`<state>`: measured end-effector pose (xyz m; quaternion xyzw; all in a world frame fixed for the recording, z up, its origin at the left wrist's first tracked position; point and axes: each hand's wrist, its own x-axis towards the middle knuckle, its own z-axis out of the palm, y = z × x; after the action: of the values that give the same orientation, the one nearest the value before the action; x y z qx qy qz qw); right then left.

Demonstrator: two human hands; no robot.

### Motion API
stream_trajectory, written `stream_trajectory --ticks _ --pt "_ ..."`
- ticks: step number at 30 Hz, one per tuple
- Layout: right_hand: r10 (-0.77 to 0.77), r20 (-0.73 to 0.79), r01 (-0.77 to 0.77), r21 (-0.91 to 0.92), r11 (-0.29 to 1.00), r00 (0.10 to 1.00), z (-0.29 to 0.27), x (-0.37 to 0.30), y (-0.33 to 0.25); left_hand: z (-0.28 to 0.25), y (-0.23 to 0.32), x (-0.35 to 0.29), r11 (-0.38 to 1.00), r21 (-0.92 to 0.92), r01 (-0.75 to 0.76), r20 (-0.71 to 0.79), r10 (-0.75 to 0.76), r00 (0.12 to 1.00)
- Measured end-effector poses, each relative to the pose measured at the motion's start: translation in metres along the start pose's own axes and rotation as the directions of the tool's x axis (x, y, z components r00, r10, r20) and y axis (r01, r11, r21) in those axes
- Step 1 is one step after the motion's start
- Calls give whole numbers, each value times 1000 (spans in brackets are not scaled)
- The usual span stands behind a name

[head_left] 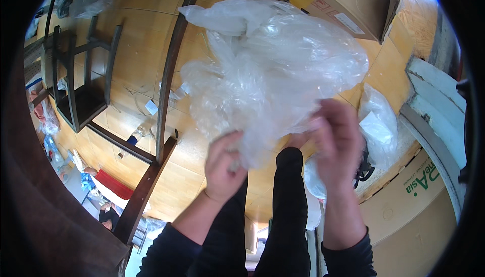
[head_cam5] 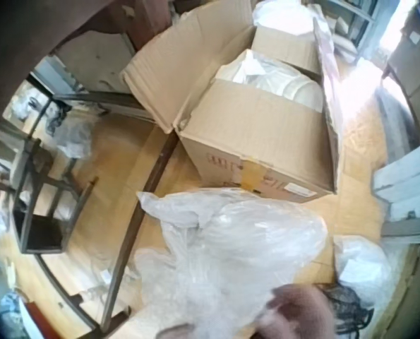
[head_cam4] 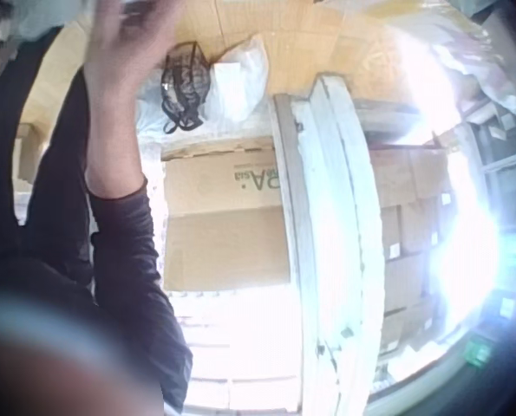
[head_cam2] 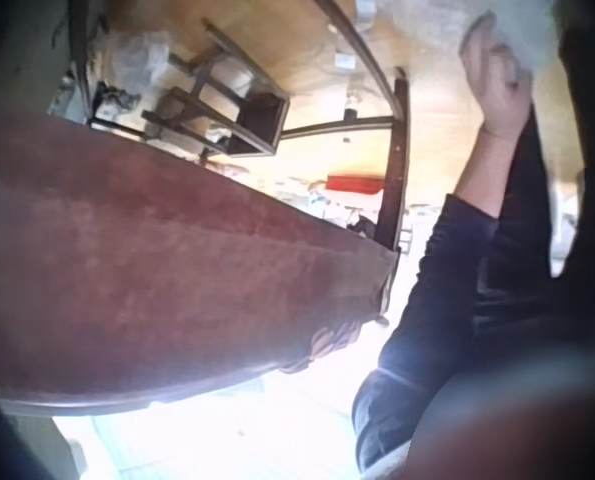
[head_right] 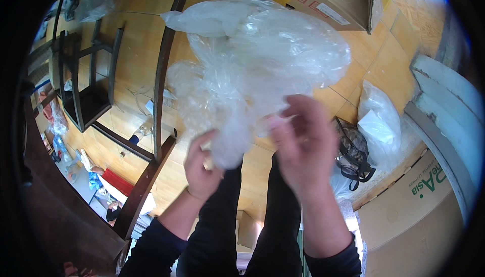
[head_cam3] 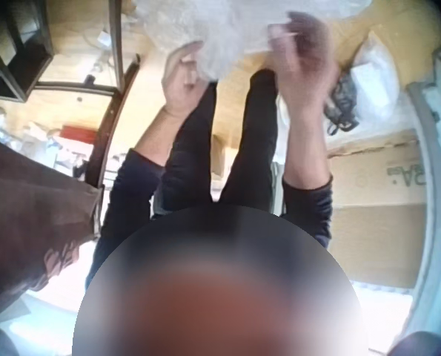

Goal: The person picks up white slippers from a cardboard box, places them into a plastic bag, and then writes on the bag with a pen. The person repeats this process with another set of slippers.

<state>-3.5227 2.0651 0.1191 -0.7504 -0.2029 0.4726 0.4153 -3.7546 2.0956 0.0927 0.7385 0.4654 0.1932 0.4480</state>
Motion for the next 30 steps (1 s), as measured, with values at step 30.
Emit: stream_trajectory --ticks 30 --pt "-225 378 331 -245 911 898 47 -68 40 -64 -28 50 713 203 671 715 -577 396"
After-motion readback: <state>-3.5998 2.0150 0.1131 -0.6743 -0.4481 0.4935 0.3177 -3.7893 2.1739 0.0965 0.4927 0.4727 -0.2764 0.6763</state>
